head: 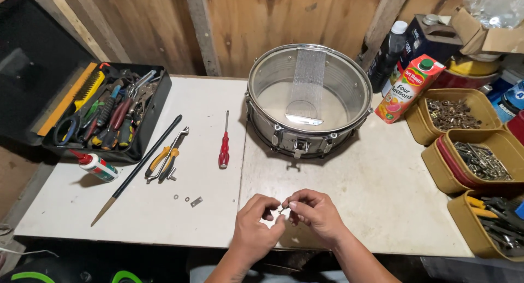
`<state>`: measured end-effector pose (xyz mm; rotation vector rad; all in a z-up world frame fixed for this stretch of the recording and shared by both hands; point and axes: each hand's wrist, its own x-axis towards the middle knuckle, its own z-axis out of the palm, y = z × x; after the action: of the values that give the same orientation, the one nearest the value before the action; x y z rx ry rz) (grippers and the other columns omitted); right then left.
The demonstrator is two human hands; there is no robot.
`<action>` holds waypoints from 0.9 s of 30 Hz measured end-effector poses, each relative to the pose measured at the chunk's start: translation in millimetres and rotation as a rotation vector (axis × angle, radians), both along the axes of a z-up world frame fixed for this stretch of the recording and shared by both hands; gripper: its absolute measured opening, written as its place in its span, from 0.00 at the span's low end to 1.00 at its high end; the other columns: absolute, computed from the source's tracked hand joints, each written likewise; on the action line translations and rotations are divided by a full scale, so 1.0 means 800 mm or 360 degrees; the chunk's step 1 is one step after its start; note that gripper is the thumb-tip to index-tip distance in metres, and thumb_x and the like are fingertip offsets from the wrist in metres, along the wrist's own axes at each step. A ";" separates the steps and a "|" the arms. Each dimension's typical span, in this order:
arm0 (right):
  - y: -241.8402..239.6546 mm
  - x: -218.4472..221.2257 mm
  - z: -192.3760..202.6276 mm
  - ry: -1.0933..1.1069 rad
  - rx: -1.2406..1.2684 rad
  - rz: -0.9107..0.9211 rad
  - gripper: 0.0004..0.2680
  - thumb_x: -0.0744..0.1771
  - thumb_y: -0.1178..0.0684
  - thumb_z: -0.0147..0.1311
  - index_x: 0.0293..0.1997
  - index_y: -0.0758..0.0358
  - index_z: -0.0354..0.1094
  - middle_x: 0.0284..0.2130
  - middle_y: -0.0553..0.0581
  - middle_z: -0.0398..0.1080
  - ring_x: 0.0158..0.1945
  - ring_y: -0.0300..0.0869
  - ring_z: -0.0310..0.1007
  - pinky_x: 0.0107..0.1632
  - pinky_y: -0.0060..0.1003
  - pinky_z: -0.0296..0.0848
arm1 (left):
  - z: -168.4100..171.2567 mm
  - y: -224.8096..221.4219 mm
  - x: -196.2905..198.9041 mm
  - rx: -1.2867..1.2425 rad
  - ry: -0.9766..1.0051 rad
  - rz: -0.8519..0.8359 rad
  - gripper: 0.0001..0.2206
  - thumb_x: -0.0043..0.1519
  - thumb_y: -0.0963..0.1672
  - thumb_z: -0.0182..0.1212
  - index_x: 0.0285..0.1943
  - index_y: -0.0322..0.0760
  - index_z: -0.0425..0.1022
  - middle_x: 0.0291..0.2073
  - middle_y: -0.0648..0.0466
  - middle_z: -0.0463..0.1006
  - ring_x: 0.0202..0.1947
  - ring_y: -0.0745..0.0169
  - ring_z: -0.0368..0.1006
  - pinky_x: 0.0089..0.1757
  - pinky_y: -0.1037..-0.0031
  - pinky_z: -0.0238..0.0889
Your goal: Reassembling a snare drum by installing small screws and washers into the hardware by hand
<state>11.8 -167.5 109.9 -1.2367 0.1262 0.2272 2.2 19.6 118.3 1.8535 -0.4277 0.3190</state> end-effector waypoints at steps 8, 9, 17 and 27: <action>0.000 -0.001 -0.029 -0.0153 -0.0029 0.0010 0.01 0.63 0.63 0.63 0.33 0.70 0.75 0.38 0.61 0.75 0.23 0.42 0.67 0.29 0.34 0.69 | 0.003 -0.011 -0.005 -0.0030 -0.0049 0.0059 0.10 0.55 0.42 0.68 0.45 0.41 0.83 0.34 0.57 0.79 0.33 0.69 0.77 0.34 0.78 0.72; 0.000 -0.001 -0.029 -0.0171 -0.0024 -0.0002 0.02 0.63 0.63 0.63 0.32 0.69 0.74 0.37 0.61 0.73 0.23 0.42 0.67 0.28 0.34 0.69 | 0.000 -0.013 -0.004 -0.0010 -0.0079 0.0107 0.08 0.55 0.42 0.67 0.42 0.43 0.83 0.33 0.58 0.79 0.32 0.69 0.77 0.33 0.77 0.70; 0.007 -0.007 -0.047 0.0016 0.0020 -0.0119 0.01 0.63 0.62 0.62 0.34 0.67 0.75 0.39 0.57 0.74 0.23 0.39 0.63 0.28 0.32 0.63 | 0.004 -0.019 -0.007 -0.0005 -0.0198 0.0176 0.04 0.53 0.40 0.63 0.35 0.39 0.79 0.30 0.56 0.78 0.29 0.68 0.75 0.30 0.78 0.70; 0.009 -0.008 -0.053 0.0071 0.0264 -0.0196 0.02 0.64 0.62 0.59 0.37 0.67 0.74 0.22 0.56 0.66 0.20 0.39 0.57 0.26 0.35 0.58 | -0.010 -0.017 -0.006 0.0059 -0.0194 0.0254 0.04 0.54 0.42 0.66 0.34 0.38 0.78 0.27 0.56 0.79 0.28 0.65 0.76 0.31 0.75 0.72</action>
<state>5.5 -160.2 67.7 -1.0552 0.2173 0.1552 -2.7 5.8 110.5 1.9151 -0.3713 0.5376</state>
